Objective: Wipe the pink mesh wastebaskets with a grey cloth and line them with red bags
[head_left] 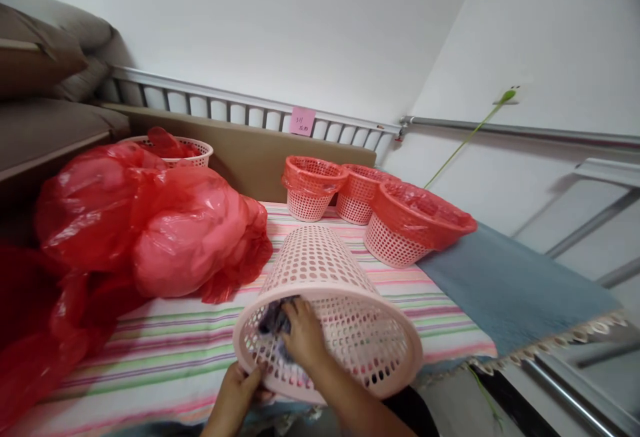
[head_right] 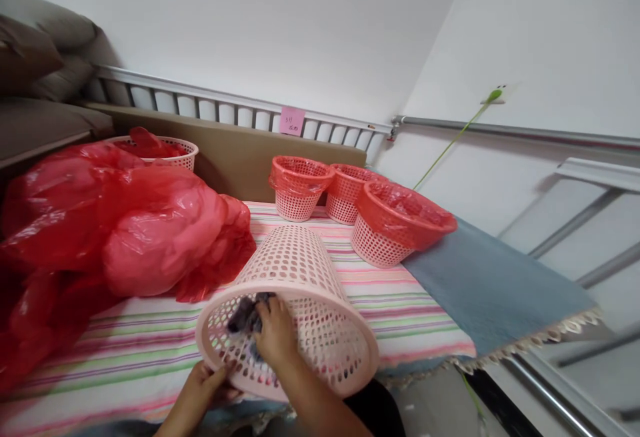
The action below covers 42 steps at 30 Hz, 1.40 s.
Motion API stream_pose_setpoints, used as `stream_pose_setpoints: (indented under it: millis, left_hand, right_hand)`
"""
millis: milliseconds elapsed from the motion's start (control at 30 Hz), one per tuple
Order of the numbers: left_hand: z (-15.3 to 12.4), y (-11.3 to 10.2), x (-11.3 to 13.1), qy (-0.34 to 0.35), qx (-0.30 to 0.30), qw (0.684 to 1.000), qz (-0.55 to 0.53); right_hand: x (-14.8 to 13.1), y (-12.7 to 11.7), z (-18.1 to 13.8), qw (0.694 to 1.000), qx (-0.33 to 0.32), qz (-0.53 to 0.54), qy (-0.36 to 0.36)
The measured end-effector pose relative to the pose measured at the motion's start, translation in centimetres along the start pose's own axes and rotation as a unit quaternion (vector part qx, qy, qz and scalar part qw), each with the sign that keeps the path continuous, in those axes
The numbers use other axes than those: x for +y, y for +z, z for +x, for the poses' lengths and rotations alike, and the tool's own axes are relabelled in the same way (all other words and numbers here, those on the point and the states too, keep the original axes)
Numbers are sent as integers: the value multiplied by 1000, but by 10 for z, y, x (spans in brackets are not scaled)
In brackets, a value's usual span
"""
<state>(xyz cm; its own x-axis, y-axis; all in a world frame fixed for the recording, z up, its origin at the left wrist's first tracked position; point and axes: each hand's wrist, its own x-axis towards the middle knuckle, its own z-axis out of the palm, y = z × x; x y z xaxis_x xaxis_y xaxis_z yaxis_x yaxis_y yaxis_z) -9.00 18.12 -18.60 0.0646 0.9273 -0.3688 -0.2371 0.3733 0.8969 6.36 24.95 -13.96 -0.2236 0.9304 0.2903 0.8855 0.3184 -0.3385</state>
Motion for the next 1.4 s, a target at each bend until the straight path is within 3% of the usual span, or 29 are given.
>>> stream_pose_setpoints:
  millis: [100, 200, 400, 600, 733, 867, 967, 1067, 1233, 1400]
  left_hand:
    - [4, -4, -2, -11, -6, 1000, 8]
    - [7, -3, -5, -8, 2, 1000, 5]
    - [11, 4, -10, 5, 47, 998, 28]
    - [9, 10, -5, 29, 45, 999, -7]
    - [6, 9, -2, 25, 43, 999, -1]
    - [4, 6, 1, 33, 25, 999, 7]
    - [3, 4, 5, 52, 2, 998, 35]
    - [3, 2, 11, 79, 3, 993, 87]
    - [3, 1, 23, 140, 5, 979, 150]
    - [1, 0, 32, 143, -15, 973, 182]
  right_hand:
    - [15, 7, 56, 997, 42, -5, 58]
    - [30, 11, 93, 995, 67, -5, 80]
    - [45, 16, 103, 995, 63, -25, 71]
    - [27, 9, 65, 994, 42, -64, 79]
    - [-2, -2, 8, 993, 21, -86, 81]
    - [-22, -12, -55, 998, -39, -46, 37]
    - [-21, -14, -71, 998, -54, -22, 11]
    - [-10, -10, -46, 999, -21, -39, 24]
    - [17, 0, 35, 996, 23, -43, 75]
    - [39, 4, 88, 994, 45, -29, 95]
